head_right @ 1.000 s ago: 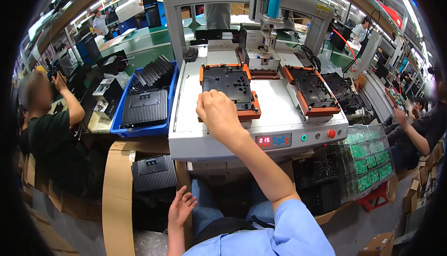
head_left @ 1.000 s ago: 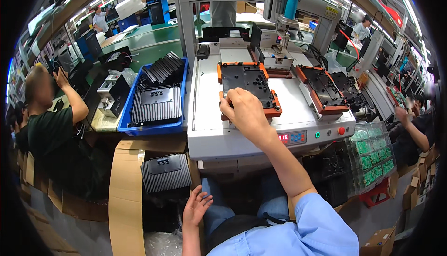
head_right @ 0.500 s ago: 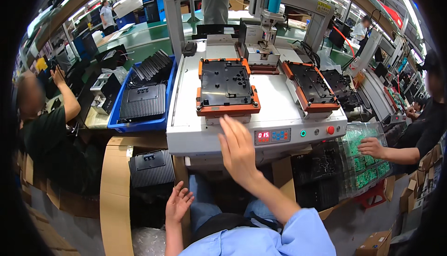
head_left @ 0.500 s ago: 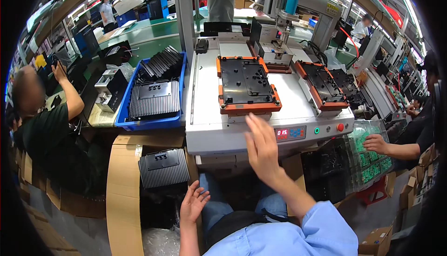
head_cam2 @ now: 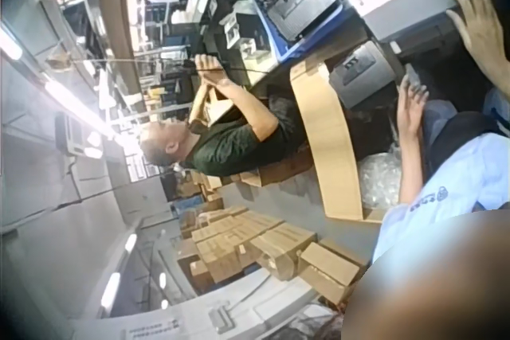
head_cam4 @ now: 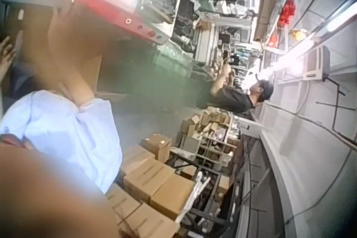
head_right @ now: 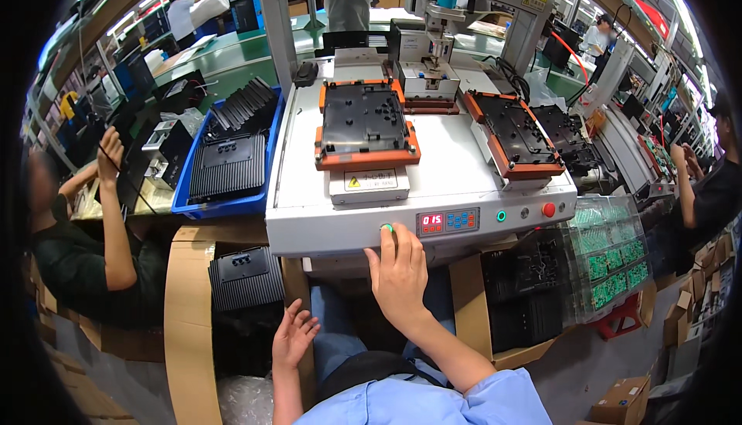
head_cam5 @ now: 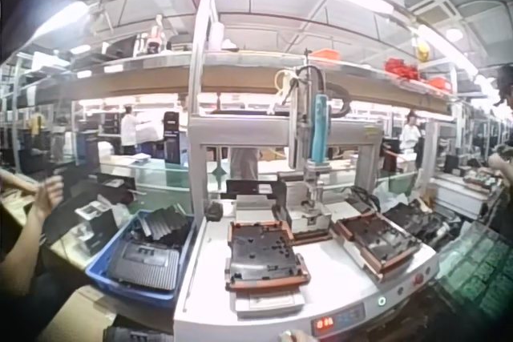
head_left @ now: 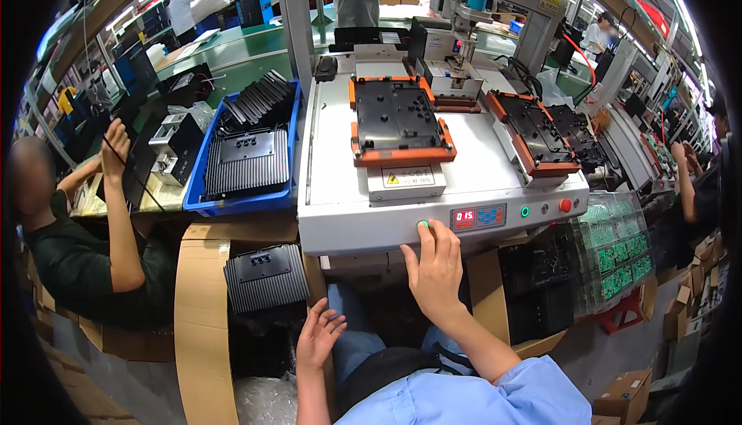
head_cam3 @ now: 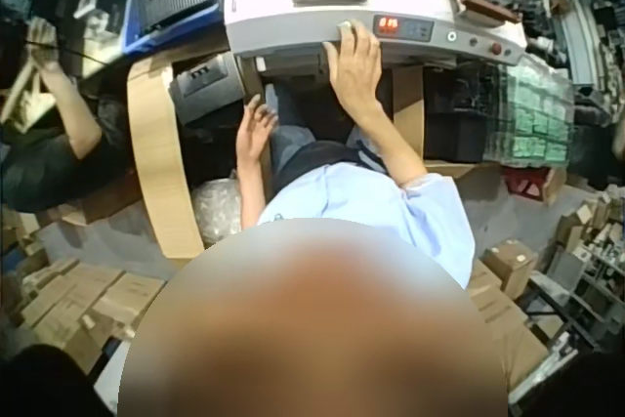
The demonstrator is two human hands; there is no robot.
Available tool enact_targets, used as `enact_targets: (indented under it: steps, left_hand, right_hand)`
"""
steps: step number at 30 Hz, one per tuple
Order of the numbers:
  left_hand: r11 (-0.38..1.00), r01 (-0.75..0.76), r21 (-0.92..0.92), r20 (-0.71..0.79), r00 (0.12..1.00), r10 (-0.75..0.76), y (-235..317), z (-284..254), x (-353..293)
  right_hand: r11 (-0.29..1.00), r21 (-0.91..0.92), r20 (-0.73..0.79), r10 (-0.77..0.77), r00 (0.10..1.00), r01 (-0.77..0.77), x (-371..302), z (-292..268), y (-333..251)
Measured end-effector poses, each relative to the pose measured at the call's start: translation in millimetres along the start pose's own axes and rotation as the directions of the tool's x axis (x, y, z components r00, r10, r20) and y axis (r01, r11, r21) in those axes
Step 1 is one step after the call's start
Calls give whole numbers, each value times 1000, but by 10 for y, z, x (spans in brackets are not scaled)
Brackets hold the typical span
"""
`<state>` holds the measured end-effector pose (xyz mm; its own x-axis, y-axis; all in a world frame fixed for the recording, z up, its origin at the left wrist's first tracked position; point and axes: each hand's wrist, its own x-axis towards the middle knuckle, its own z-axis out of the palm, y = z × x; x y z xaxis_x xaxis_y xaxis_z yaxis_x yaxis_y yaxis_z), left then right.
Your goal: Assembling electronic devices by placing components into casings and using an assembly machine.
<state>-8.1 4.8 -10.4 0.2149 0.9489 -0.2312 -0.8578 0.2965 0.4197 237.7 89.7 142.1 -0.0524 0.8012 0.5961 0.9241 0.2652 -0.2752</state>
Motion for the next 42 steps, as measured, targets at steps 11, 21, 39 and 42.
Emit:
enact_targets:
  steps: [11,21,39,42]
  left_hand:
    - [999,-24,-42,94,995,28,12,113,-29]
    - [888,-282,362,-495,749,440,428,-956,-709]
    - [-14,725,689,-358,356,863,828,-3103,-1254]
    - [-142,784,604,-361,428,828,872,-2965,-1214]
  right_hand:
    - [987,155,314,-92,945,45,-1109,776,245]
    - [965,255,924,-227,307,-55,-2053,1087,1020]
    - [985,122,934,-74,349,-118,-2171,984,1206]
    - [989,140,910,-108,400,-53,-2212,1008,1225]
